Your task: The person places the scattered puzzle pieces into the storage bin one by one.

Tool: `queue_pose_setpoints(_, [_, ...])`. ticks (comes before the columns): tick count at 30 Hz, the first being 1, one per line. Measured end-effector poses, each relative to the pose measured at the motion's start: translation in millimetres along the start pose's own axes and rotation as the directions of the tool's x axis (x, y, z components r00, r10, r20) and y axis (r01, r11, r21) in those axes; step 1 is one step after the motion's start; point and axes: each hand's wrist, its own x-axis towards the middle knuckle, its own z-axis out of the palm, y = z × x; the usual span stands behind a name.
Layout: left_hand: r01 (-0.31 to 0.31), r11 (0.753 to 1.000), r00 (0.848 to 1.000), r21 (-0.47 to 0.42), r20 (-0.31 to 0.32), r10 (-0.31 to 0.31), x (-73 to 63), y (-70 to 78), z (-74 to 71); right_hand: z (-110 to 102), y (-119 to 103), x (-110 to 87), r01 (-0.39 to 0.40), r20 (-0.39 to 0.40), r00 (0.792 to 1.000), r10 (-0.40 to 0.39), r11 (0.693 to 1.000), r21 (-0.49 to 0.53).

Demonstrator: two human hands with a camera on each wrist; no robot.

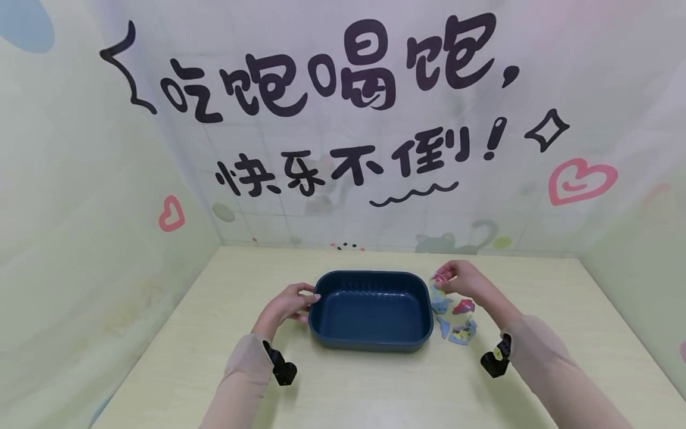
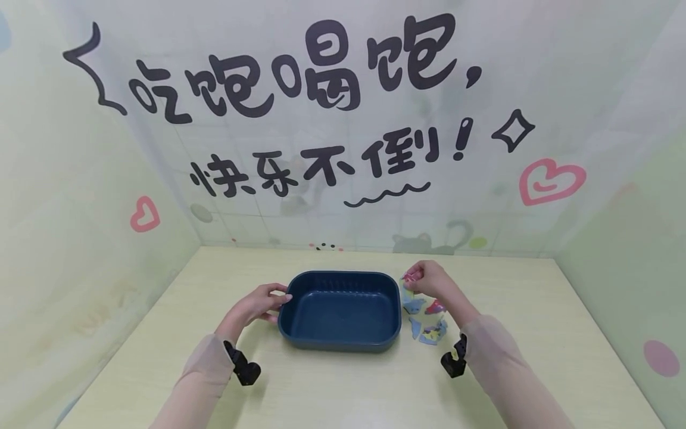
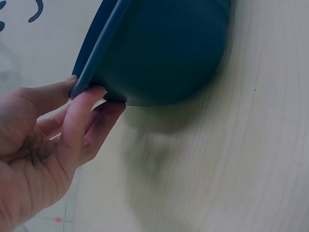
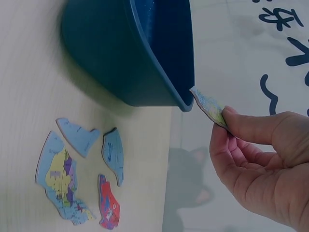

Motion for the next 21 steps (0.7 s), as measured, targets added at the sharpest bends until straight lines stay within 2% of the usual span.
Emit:
queue_pose_setpoints(11, [0.010,1.000,1.000,0.016,-0.007,-0.010,1.8,-2.8,-1.0,13.6,-8.9,14.0,-0.002,0.012,1.000,0.003,1.000,-0.018])
queue_pose_setpoints(21, [0.008,1.000,1.000,0.006,-0.001,-0.008,2.2,-2.7,-0.5,28.5,-18.1,25.2,-0.042,0.019,0.999,0.042,0.999,0.006])
